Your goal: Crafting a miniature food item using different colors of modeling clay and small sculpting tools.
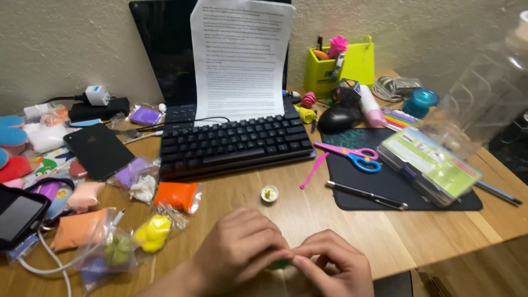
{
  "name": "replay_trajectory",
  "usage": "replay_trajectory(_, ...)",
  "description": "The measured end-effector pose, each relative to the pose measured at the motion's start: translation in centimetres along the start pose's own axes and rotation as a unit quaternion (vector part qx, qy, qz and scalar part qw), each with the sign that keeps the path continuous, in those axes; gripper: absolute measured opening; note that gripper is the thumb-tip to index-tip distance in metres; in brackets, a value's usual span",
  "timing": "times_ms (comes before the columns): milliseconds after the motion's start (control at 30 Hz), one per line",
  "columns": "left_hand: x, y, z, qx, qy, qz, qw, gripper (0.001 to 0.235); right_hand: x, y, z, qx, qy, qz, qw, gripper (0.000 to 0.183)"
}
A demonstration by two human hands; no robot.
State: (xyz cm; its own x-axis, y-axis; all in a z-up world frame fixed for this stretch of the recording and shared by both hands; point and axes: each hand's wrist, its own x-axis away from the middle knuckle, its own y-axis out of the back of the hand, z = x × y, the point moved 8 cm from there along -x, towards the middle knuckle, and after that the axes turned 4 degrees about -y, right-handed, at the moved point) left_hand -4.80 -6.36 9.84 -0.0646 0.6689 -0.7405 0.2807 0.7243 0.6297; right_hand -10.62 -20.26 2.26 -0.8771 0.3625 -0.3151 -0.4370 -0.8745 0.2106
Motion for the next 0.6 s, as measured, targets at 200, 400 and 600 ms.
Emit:
replay_trajectory(200, 0.2, -0.8, -0.3, 0.11, 0.035, 0.058, 0.992, 0.01, 1.1, 1.5, 4.2, 0.081, 0.064, -0.014, 0.995, 0.005)
replay_trajectory(400, 0.9, -0.9, -0.6, 0.066, 0.096, 0.067, 0.991, 0.01, 0.7, 1.1, -0.1, 0.047, -0.013, 0.077, 0.996, 0.011)
replay_trajectory(600, 2.6, -1.6, 2.0, 0.1, 0.202, 0.085, 0.971, 0.015, -1.3, -0.8, 2.3, 0.076, 0.082, 0.121, 0.986, 0.005)
